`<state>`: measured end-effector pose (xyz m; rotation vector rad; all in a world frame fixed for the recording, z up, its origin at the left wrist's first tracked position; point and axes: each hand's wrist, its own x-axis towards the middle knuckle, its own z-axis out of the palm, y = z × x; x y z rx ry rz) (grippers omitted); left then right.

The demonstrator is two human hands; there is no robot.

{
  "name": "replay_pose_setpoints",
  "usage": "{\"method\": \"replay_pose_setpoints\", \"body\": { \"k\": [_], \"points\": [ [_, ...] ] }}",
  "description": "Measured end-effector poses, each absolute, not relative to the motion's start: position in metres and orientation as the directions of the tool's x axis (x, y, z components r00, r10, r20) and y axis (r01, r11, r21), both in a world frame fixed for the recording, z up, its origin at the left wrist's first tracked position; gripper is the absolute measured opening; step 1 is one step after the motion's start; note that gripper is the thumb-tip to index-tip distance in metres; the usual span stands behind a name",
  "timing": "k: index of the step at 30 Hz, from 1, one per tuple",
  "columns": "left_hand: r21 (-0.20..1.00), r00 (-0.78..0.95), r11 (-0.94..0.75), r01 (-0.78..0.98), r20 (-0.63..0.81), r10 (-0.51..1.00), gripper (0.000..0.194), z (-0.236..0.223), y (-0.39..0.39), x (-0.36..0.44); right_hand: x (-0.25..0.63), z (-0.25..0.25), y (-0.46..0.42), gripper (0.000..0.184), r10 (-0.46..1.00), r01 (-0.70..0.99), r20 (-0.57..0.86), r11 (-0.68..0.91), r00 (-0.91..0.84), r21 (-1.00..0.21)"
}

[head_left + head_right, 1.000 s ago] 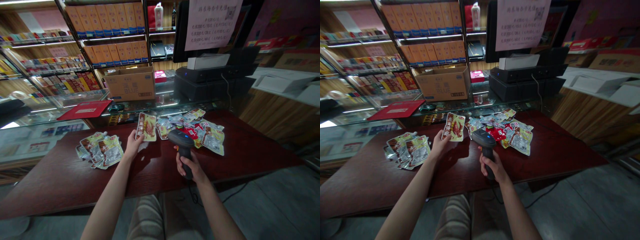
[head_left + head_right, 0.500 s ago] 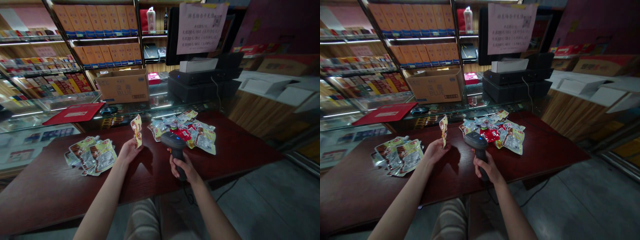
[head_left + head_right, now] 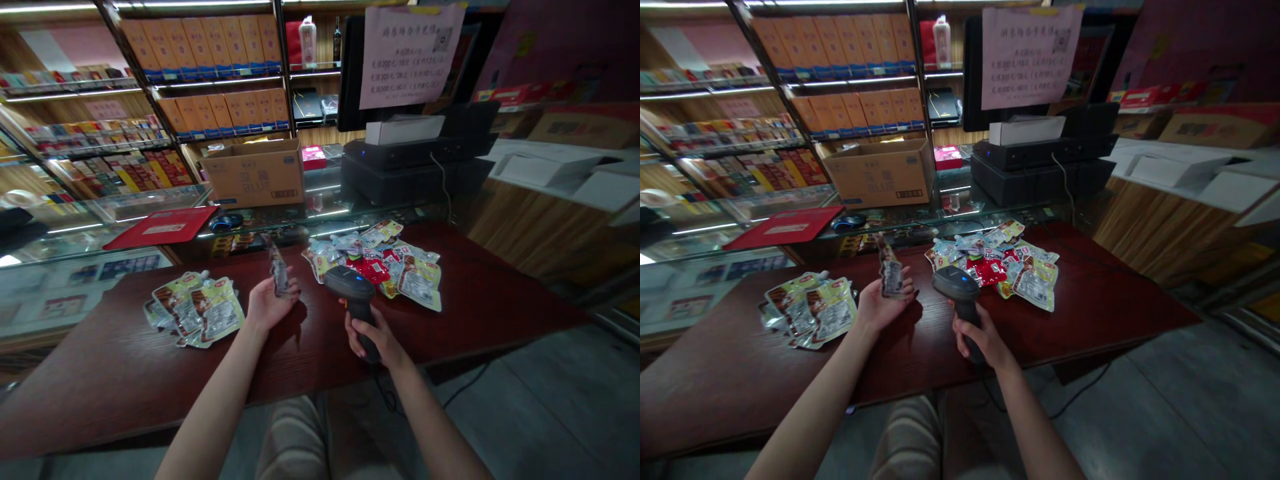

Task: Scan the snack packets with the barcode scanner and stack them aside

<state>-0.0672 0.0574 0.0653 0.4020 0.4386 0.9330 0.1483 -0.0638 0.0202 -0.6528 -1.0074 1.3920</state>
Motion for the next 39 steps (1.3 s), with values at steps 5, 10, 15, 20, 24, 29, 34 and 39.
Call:
{"method": "replay_pose_setpoints", "body": {
  "k": [5,10,15,20,24,29,34,39],
  "points": [
    [0.572,0.56,0.493,-0.656,-0.068,0.825,0.073,0.057,0.054,-0.066,0.149,0.019,-0.064,0.033,0.978,-0.473,0.174,0.099,-0.117,-0.875],
    [0.617,0.577,0.472,-0.63,-0.035,0.816,0.065,0.056,0.06,-0.07,0.149,0.018,-0.063,0.033,0.978,-0.449,0.165,0.091,-0.128,-0.889],
    [0.668,0.421,0.408,-0.622,-0.155,0.894,0.049,0.051,0.078,-0.079,0.149,0.018,-0.063,0.04,0.982,-0.427,0.133,0.065,-0.132,-0.902],
    [0.767,0.252,0.28,-0.578,-0.158,0.955,0.031,0.047,0.085,-0.075,0.149,0.018,-0.063,0.046,0.985,-0.384,0.099,0.038,-0.14,-0.923],
    [0.787,0.199,0.212,-0.58,-0.115,0.973,0.025,0.05,0.085,-0.073,0.148,0.017,-0.064,0.044,0.986,-0.364,0.08,0.022,-0.144,-0.931],
    [0.785,0.169,0.199,-0.587,-0.122,0.978,0.026,0.051,0.087,-0.075,0.147,0.016,-0.063,0.037,0.986,-0.355,0.063,0.003,-0.156,-0.935],
    [0.781,0.17,0.186,-0.596,-0.104,0.98,0.027,0.05,0.085,-0.073,0.146,0.02,-0.064,0.036,0.983,-0.34,0.053,-0.01,-0.175,-0.941],
    [0.786,0.24,0.2,-0.585,-0.068,0.968,0.044,0.048,0.083,-0.073,0.145,0.024,-0.065,0.034,0.982,-0.34,0.05,-0.015,-0.183,-0.94]
  ]
}}
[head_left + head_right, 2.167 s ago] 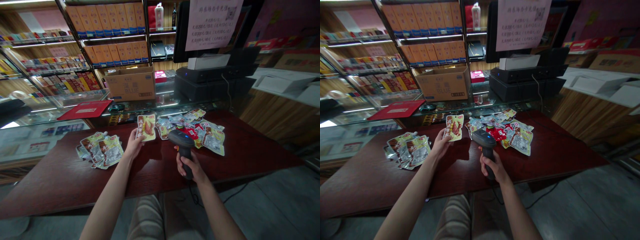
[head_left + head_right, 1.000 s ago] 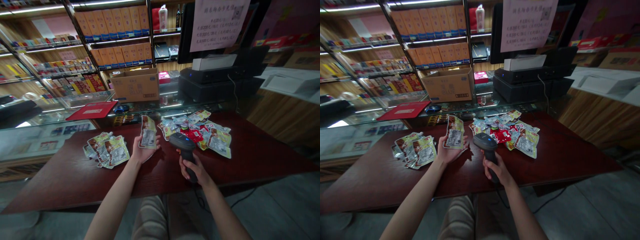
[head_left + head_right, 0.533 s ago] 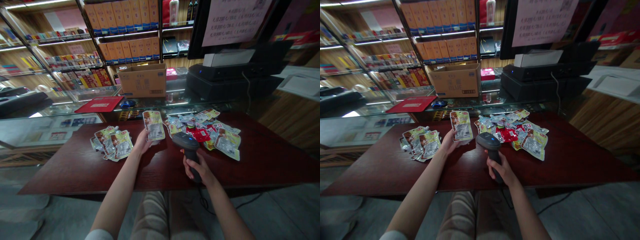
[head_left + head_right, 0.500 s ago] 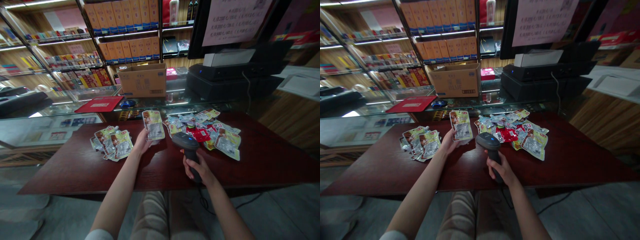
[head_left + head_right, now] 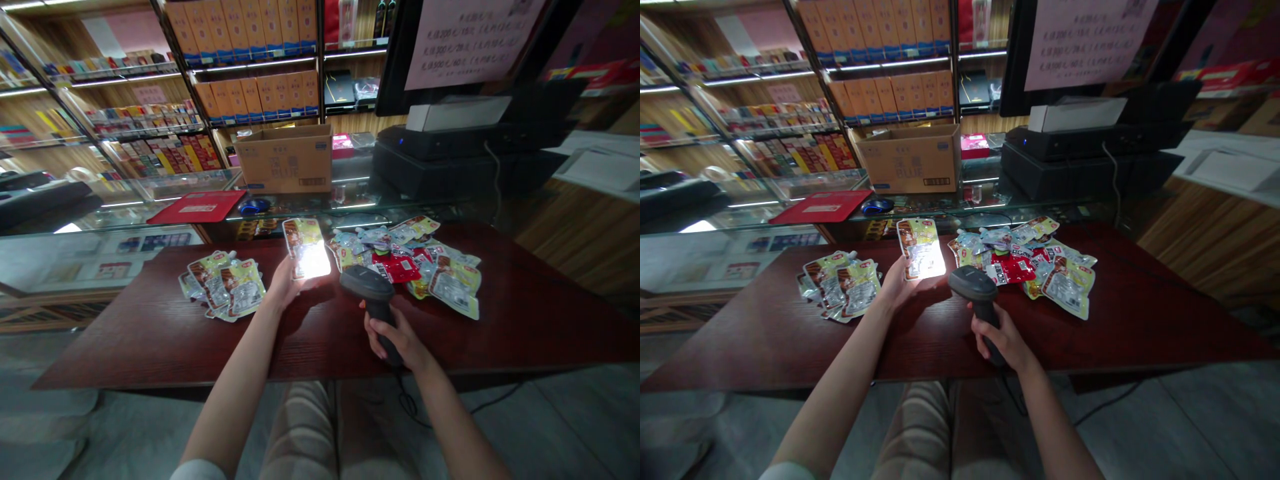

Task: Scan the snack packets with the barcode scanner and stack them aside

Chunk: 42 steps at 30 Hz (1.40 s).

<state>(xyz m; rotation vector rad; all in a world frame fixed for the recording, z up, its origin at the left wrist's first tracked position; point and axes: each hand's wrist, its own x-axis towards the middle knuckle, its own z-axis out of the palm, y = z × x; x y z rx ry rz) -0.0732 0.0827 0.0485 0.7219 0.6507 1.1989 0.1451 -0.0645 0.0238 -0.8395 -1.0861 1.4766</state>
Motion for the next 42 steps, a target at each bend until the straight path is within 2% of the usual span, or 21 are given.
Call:
{"method": "replay_pose_setpoints", "body": {
  "k": [3,12,26,42],
  "points": [
    [0.785,0.261,0.214,-0.581,-0.07,0.963,0.047,0.048,0.082,-0.074,0.145,0.023,-0.065,0.035,0.982,-0.342,0.051,-0.015,-0.182,-0.94],
    [0.797,0.196,0.166,-0.581,-0.06,0.979,0.035,0.044,0.084,-0.075,0.146,0.022,-0.065,0.048,0.983,-0.325,0.05,-0.01,-0.176,-0.946],
    [0.79,0.211,0.182,-0.586,-0.068,0.975,0.028,0.05,0.081,-0.072,0.145,0.024,-0.065,0.044,0.985,-0.303,0.045,-0.007,-0.164,-0.953],
    [0.813,0.246,0.184,-0.552,-0.052,0.968,0.044,0.046,0.075,-0.069,0.143,0.027,-0.065,0.039,0.981,-0.287,-0.001,-0.058,-0.193,-0.956]
  ]
}}
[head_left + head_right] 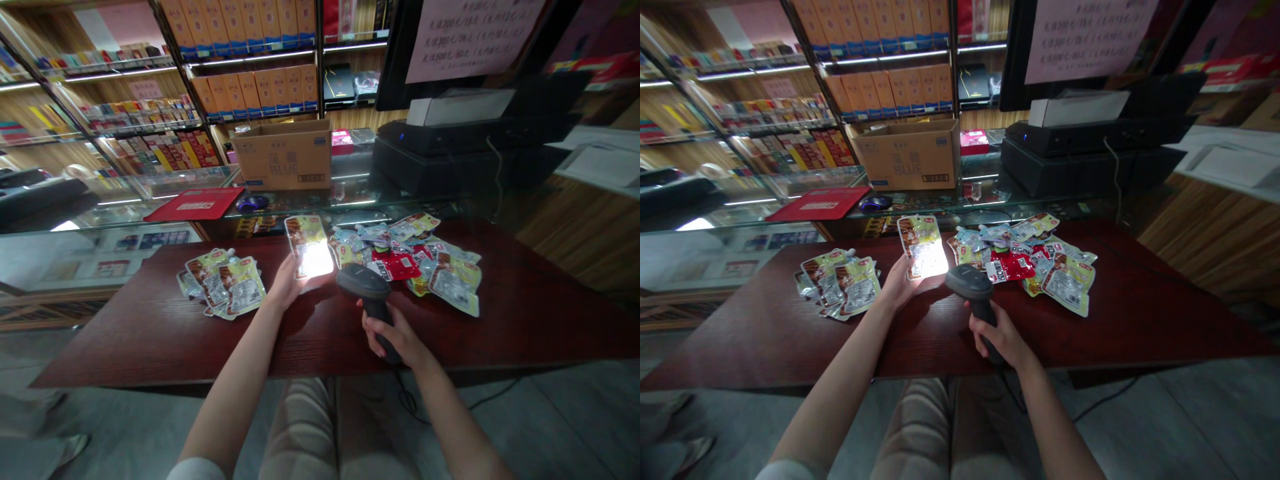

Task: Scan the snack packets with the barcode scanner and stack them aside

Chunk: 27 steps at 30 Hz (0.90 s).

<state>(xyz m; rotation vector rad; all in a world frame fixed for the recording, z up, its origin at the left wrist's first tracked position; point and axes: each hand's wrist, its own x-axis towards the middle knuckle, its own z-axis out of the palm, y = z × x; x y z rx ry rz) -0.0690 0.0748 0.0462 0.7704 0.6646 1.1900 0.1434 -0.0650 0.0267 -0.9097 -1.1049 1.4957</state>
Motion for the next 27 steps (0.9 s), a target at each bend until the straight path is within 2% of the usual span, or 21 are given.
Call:
{"method": "replay_pose_setpoints", "body": {
  "k": [11,23,27],
  "points": [
    [0.791,0.241,0.168,-0.589,-0.026,0.97,0.03,0.048,0.078,-0.068,0.144,0.027,-0.066,0.036,0.984,-0.241,0.01,-0.034,-0.179,-0.97],
    [0.815,0.132,0.118,-0.568,-0.052,0.99,0.034,0.048,0.082,-0.076,0.146,0.021,-0.064,0.035,0.984,-0.207,0.05,0.014,-0.168,-0.978],
    [0.845,0.031,0.044,-0.533,-0.033,0.999,0.037,0.046,0.088,-0.081,0.146,0.024,-0.064,0.033,0.985,-0.211,0.062,0.026,-0.163,-0.977]
  ]
}}
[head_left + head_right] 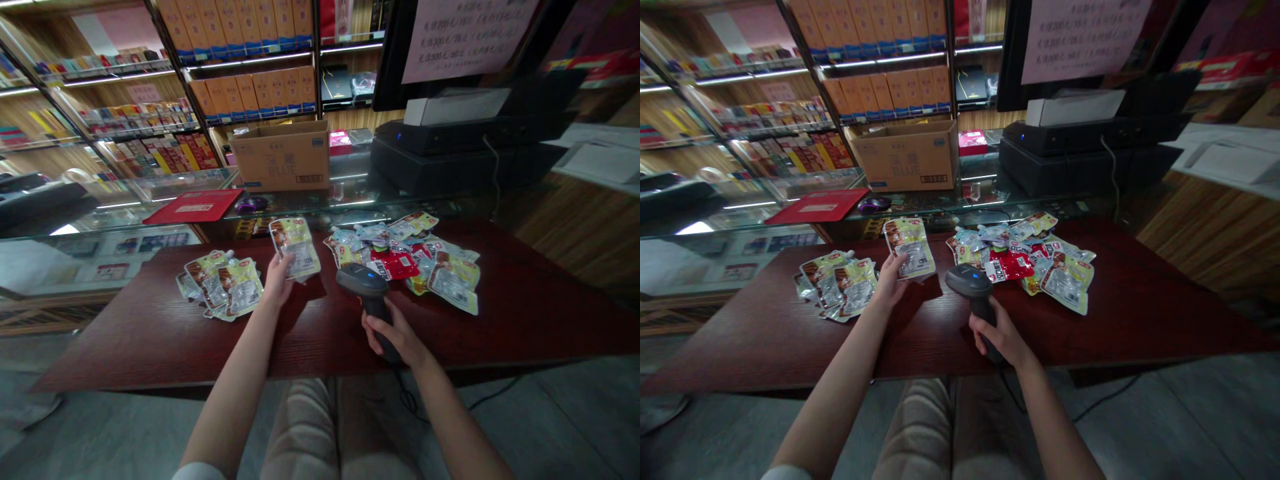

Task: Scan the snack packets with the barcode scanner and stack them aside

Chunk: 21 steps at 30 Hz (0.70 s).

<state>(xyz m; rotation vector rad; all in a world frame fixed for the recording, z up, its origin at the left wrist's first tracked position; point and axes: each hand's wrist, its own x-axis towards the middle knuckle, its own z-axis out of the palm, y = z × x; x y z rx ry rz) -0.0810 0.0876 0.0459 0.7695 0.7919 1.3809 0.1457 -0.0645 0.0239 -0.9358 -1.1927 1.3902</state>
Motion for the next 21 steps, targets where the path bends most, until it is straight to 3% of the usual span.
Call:
{"method": "replay_pose_setpoints", "body": {
  "k": [6,8,11,14,16,18,21],
  "points": [
    [0.899,-0.137,-0.079,-0.431,0.021,0.99,0.04,0.044,0.098,-0.091,0.145,0.026,-0.065,0.031,0.985,-0.22,0.067,0.031,-0.156,-0.975],
    [0.95,-0.179,-0.12,-0.288,0.07,0.981,0.038,0.044,0.102,-0.101,0.145,0.026,-0.065,0.032,0.986,-0.228,0.062,0.026,-0.153,-0.973],
    [0.976,-0.233,-0.197,0.095,0.215,0.948,0.03,0.05,0.104,-0.124,0.145,0.026,-0.064,0.033,0.986,-0.236,0.061,0.023,-0.153,-0.971],
    [0.796,-0.265,-0.255,0.55,0.456,0.85,0.03,0.061,0.097,-0.153,0.146,0.025,-0.063,0.032,0.985,-0.24,0.063,0.024,-0.16,-0.971],
    [0.631,-0.237,-0.236,0.739,0.571,0.786,0.039,0.067,0.088,-0.169,0.146,0.024,-0.063,0.032,0.984,-0.242,0.07,0.028,-0.165,-0.97],
    [0.503,-0.174,-0.209,0.838,0.61,0.773,0.046,0.069,0.077,-0.18,0.147,0.023,-0.063,0.031,0.982,-0.245,0.079,0.035,-0.17,-0.969],
    [0.343,-0.071,-0.145,0.928,0.544,0.836,0.052,0.066,0.063,-0.185,0.147,0.023,-0.063,0.03,0.981,-0.249,0.091,0.046,-0.172,-0.967]
  ]
}}
